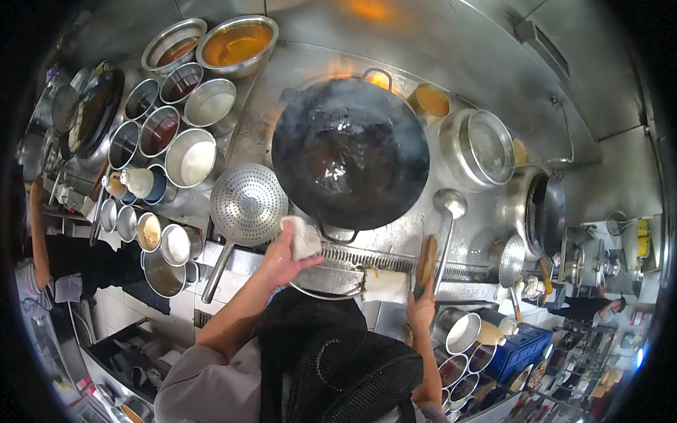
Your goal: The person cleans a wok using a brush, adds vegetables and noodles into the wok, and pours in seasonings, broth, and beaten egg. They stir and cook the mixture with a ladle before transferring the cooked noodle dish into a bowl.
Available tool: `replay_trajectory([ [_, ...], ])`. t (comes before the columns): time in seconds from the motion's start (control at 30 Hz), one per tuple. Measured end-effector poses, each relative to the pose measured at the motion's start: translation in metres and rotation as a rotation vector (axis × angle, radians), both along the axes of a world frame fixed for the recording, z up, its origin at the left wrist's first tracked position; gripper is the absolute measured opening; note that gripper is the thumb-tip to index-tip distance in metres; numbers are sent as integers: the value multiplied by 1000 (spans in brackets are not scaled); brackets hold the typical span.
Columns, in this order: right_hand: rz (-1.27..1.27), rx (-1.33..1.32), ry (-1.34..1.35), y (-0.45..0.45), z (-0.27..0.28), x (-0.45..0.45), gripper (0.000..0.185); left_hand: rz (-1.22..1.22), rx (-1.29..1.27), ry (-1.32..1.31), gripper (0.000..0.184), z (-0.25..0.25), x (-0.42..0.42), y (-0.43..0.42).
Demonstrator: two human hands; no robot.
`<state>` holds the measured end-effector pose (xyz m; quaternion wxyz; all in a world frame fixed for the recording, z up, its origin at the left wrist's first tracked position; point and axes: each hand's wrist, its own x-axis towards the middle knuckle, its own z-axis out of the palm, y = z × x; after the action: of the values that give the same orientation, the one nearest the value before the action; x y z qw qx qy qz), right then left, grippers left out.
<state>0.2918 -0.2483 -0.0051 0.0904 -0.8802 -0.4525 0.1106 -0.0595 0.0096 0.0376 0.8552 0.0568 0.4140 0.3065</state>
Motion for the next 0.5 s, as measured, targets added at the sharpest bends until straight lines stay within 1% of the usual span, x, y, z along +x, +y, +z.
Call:
replay_trajectory([
  [0.03, -98, 109, 87, 18, 21, 0, 83, 2, -65, 19, 62, 9, 8, 2],
  [0.07, -139, 194, 139, 43, 57, -7, 74, 5, -56, -12, 59, -8, 18, 0],
  [0.1, 48, 383, 45, 62, 73, -3, 71, 8, -48, -43, 57, -25, 27, -2],
  [0.13, 5, 321, 196, 87, 106, -9, 69, -32, 37, 21, 52, -26, 41, 2],
  [0.17, 71, 252, 241, 114, 135, -13, 67, -69, 127, 86, 47, -31, 51, 8],
  [0.2, 136, 183, 288, 140, 164, -17, 66, -41, 130, 41, 41, -71, 61, 13],
  [0.23, 304, 103, 225, 168, 178, -13, 64, -101, 263, 114, 38, -102, 68, 18],
  [0.27, 443, 53, 309, 201, 183, -8, 64, -110, 292, 167, 45, -107, 70, 19],
  [0.3, 558, -144, 274, 241, 168, 3, 64, -118, 320, 220, 51, -109, 74, 18],
  [0.33, 670, -348, 237, 280, 144, 14, 64, -4, 274, 232, 49, -84, 79, 12],
  [0.4, 649, -445, 206, 357, 103, -23, 71, -2, 310, 219, 48, -89, 84, 8],
  [0.43, 623, -267, 206, 380, 82, -48, 70, -7, 348, 203, 47, -91, 85, 6],
  [0.47, 603, -90, 201, 403, 61, -73, 70, 20, 355, 300, 36, -88, 89, 6],
  [0.5, 584, -87, 132, 404, 50, -95, 69, 29, 346, 298, 36, -86, 91, 7],
])
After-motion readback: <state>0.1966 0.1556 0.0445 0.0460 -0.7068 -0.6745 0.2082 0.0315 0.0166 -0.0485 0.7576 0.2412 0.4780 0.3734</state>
